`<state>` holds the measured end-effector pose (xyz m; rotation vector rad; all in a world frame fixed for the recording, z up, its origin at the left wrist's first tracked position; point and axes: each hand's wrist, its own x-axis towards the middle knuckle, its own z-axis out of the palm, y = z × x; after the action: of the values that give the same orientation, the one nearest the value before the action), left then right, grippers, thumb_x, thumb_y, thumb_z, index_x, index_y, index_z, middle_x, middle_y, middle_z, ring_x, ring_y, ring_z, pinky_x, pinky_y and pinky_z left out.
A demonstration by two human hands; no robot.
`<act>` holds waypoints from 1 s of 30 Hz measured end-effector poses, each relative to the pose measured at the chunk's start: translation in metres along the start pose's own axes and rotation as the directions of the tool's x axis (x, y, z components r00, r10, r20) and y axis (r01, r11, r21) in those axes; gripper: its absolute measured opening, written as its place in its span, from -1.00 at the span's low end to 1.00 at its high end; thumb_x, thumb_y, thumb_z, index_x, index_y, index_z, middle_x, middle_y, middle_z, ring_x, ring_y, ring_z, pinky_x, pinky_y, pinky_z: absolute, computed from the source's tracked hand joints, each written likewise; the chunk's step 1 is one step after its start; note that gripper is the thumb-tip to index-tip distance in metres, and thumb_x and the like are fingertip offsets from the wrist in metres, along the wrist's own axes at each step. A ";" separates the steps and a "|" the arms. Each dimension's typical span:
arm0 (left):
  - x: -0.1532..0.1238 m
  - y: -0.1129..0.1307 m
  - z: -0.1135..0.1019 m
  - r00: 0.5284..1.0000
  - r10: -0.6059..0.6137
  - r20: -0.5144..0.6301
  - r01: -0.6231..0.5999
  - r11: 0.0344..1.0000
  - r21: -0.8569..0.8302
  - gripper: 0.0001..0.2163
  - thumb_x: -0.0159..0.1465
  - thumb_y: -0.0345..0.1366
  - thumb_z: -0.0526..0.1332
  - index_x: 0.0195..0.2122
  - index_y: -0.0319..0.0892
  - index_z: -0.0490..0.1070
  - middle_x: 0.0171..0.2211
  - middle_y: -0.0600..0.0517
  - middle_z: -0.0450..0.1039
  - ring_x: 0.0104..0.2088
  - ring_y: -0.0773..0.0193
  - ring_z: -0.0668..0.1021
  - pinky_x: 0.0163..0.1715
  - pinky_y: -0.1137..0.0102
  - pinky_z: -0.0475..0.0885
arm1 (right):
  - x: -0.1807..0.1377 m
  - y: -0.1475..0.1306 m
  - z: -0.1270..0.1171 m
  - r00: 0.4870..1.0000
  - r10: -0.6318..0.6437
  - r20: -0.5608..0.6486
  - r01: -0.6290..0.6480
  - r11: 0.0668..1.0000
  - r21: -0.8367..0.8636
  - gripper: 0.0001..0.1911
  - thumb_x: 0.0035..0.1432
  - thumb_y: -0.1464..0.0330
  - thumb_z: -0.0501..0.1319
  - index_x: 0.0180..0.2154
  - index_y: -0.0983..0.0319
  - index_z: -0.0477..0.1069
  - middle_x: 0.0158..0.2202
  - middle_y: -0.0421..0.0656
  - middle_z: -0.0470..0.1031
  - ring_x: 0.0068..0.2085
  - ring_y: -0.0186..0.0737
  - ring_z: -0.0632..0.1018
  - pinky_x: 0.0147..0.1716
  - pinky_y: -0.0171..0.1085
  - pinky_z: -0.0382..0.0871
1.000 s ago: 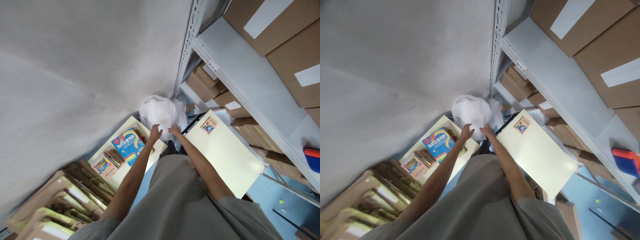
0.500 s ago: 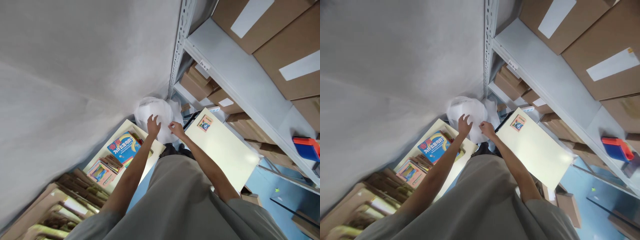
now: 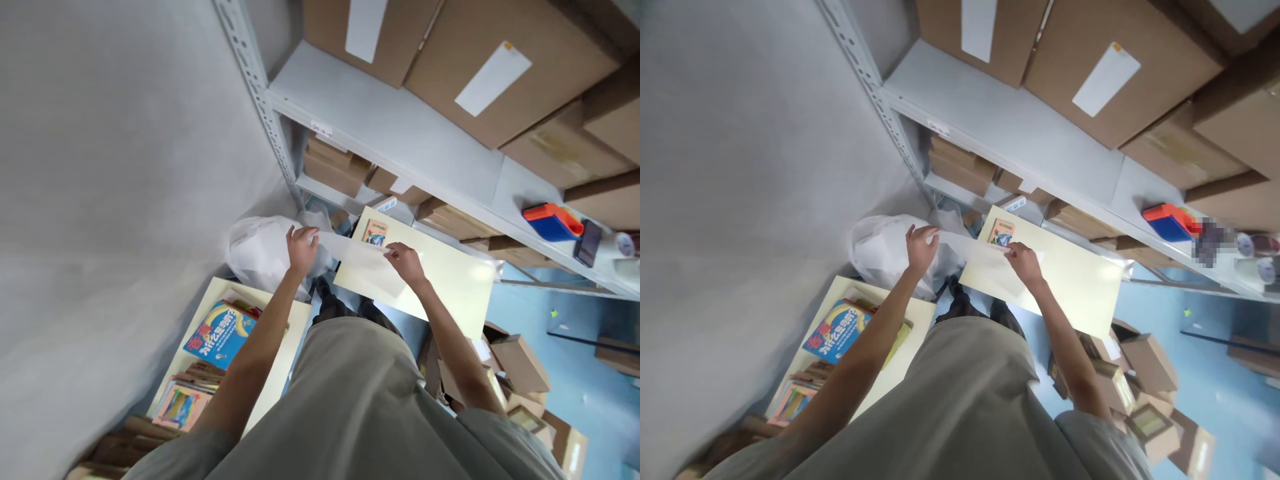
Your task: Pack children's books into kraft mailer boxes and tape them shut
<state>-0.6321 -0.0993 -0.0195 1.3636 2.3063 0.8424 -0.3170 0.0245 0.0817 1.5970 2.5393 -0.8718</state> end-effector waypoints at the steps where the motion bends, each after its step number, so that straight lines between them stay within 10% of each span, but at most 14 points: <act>1: 0.005 0.012 0.004 0.999 0.031 0.031 -0.031 0.999 -0.007 -0.70 0.54 -0.28 0.12 0.10 -0.07 0.65 0.12 -0.07 0.68 0.21 0.03 0.62 0.59 -0.04 0.03 | -0.007 0.016 -0.008 0.999 0.033 -0.014 -0.034 0.998 -0.051 -0.82 0.39 0.40 0.31 -0.02 0.17 0.64 -0.04 -0.05 0.72 -0.14 -0.09 0.72 -0.01 -0.23 0.51; 7: 0.026 0.075 0.043 0.963 0.117 0.244 -0.106 0.993 -0.056 -0.71 0.51 -0.18 0.23 0.05 -0.20 0.69 0.02 -0.14 0.72 0.04 0.00 0.69 0.20 0.21 0.51 | -0.051 0.127 -0.047 0.954 0.299 -0.030 -0.300 0.944 -0.138 -0.77 0.50 0.41 0.18 0.02 0.20 0.61 -0.21 -0.07 0.73 -0.26 -0.12 0.72 -0.09 -0.25 0.41; 20: 0.007 0.190 0.206 0.917 -0.168 0.361 0.117 0.980 0.159 -0.85 0.37 -0.30 0.30 -0.13 -0.12 0.66 -0.19 -0.07 0.73 -0.10 0.05 0.71 0.00 0.30 0.56 | -0.062 0.379 -0.065 0.896 0.440 0.050 -0.434 0.895 -0.104 -0.75 0.45 0.40 0.24 0.01 0.22 0.68 -0.09 0.06 0.77 -0.07 -0.03 0.73 -0.12 -0.25 0.41; 30: -0.022 0.215 0.262 0.903 -0.368 0.223 0.325 0.923 0.207 -0.65 0.39 -0.31 0.26 0.18 -0.16 0.58 0.05 -0.16 0.72 0.11 -0.02 0.71 0.20 0.20 0.54 | -0.043 0.455 -0.025 0.857 0.502 0.115 -0.507 0.862 0.016 -0.69 0.50 0.34 0.18 0.11 0.23 0.64 0.07 0.10 0.73 0.08 0.01 0.71 0.02 -0.21 0.48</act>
<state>-0.3314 0.0446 -0.0843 1.0012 2.3474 0.3452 0.0906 0.1468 -0.0864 2.0256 1.8838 -0.9165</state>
